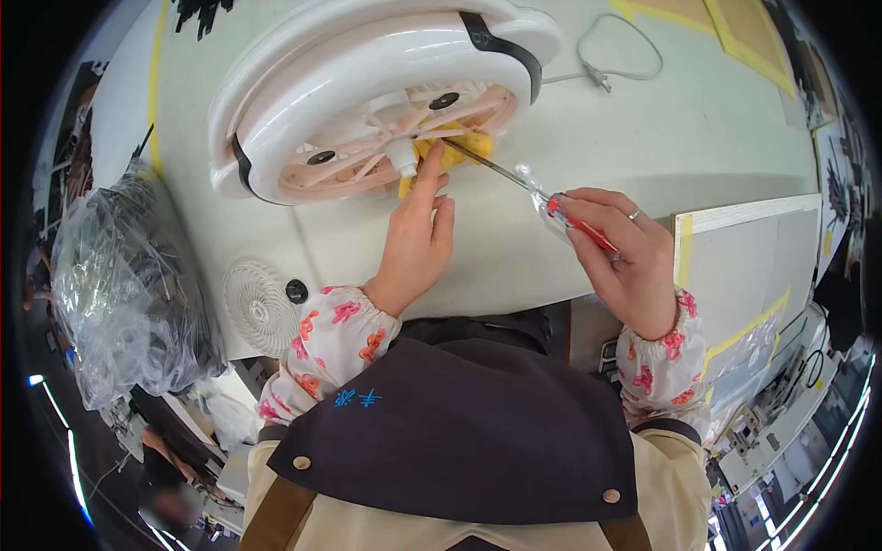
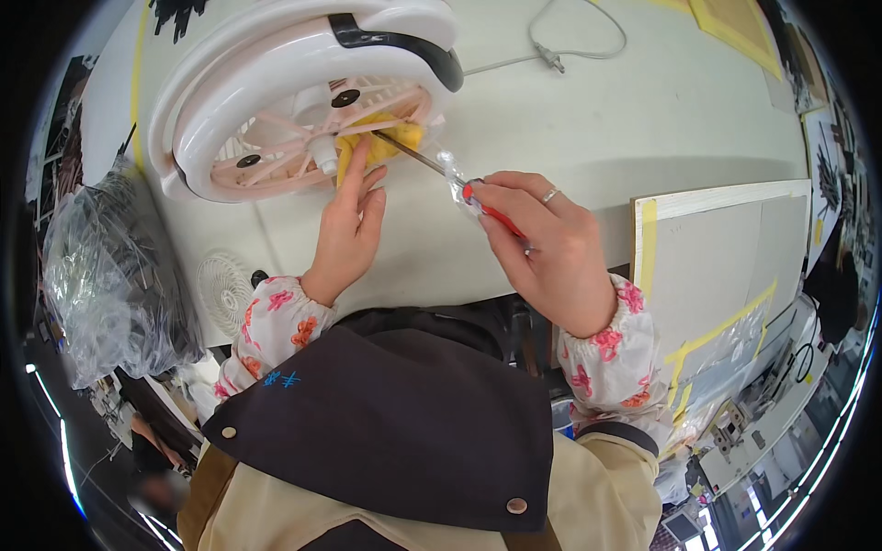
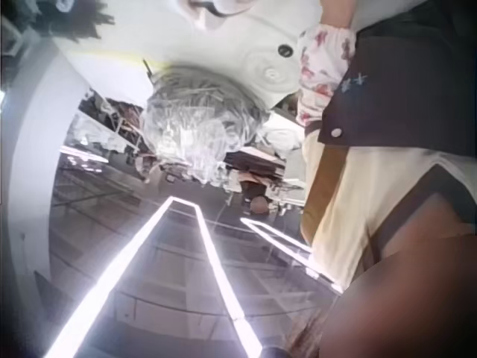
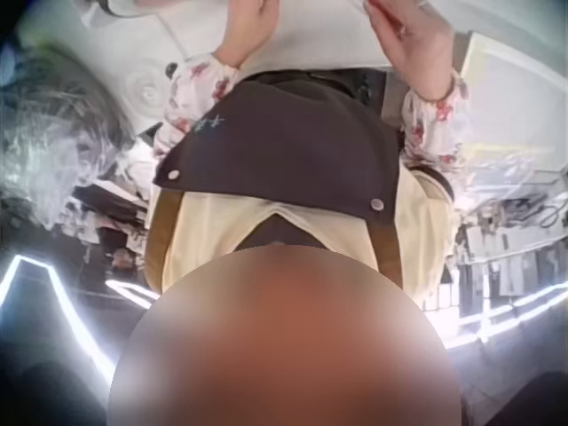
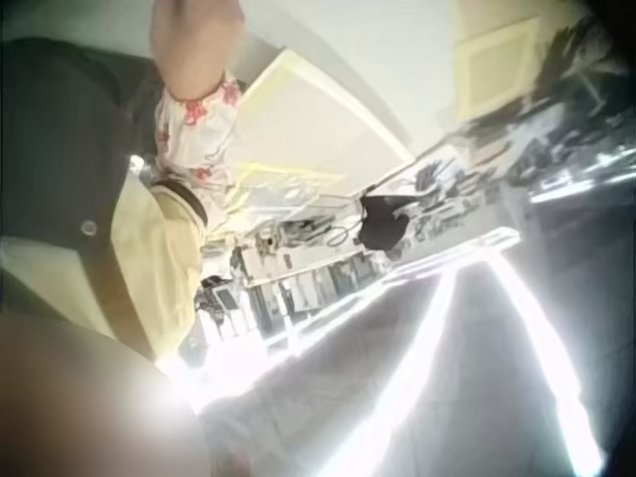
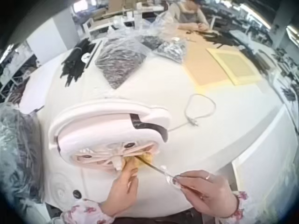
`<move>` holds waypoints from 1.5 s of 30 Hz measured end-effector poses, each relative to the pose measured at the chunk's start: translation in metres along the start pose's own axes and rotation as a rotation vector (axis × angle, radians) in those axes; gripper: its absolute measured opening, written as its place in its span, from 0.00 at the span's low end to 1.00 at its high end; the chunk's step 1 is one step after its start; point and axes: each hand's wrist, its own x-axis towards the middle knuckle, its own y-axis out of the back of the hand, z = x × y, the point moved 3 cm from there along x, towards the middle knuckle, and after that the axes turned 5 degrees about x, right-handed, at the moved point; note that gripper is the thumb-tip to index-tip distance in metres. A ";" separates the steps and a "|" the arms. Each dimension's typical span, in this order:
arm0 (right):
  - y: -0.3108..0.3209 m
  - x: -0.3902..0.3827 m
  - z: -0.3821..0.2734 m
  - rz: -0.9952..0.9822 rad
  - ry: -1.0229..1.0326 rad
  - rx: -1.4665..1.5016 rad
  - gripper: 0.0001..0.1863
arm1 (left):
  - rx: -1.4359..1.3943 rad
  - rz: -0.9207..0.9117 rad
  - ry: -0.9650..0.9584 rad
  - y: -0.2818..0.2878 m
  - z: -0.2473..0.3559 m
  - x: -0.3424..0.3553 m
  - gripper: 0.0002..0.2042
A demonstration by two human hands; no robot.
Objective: Using a screwdriver and cloth to clean or repair a small plastic electric fan.
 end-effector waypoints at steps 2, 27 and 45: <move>-0.012 0.001 -0.006 0.041 0.095 -0.122 0.12 | 0.058 -0.129 -0.018 0.014 0.008 -0.008 0.16; -0.072 0.012 -0.013 0.113 0.431 -0.595 0.06 | 0.411 0.517 -0.259 0.129 0.079 0.050 0.13; -0.034 -0.005 -0.013 0.059 0.242 -0.396 0.13 | 0.443 0.472 -0.299 0.133 0.076 0.052 0.13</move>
